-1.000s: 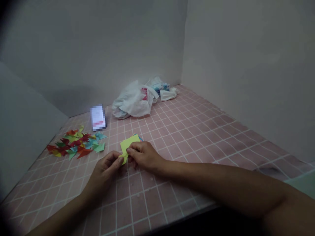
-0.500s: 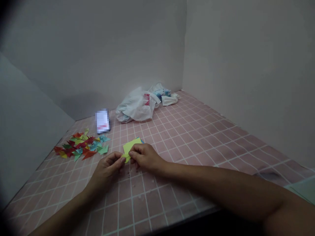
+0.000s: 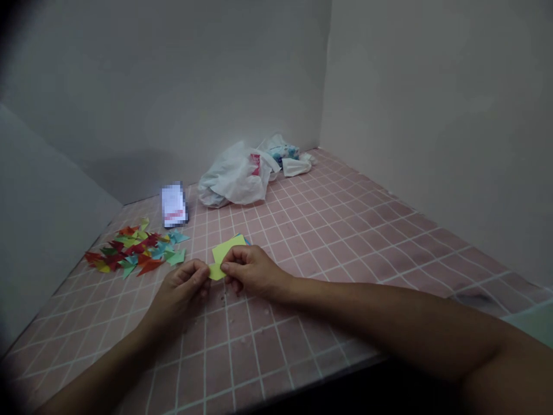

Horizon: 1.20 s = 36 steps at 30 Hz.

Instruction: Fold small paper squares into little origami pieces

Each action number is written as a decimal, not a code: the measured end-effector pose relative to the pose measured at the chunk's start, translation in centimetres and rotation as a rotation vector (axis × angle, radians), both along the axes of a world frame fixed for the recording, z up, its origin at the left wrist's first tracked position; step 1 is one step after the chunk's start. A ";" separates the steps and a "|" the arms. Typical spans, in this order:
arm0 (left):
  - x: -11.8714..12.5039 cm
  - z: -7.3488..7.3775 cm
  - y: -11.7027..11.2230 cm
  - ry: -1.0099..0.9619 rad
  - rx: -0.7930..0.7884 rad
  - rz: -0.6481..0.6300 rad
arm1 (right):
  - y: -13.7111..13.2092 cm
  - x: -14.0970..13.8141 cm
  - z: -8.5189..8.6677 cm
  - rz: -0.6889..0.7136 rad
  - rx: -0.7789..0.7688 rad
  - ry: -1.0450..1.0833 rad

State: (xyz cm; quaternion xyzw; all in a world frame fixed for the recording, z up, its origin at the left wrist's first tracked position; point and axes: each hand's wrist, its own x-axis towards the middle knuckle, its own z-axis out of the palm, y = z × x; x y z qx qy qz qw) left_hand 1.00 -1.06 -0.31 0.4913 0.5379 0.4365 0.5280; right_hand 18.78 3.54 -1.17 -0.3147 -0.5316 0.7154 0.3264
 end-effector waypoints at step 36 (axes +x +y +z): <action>-0.5 0.5 -0.1 0.187 0.206 0.131 | -0.4 -0.2 -0.7 0.030 -0.026 -0.016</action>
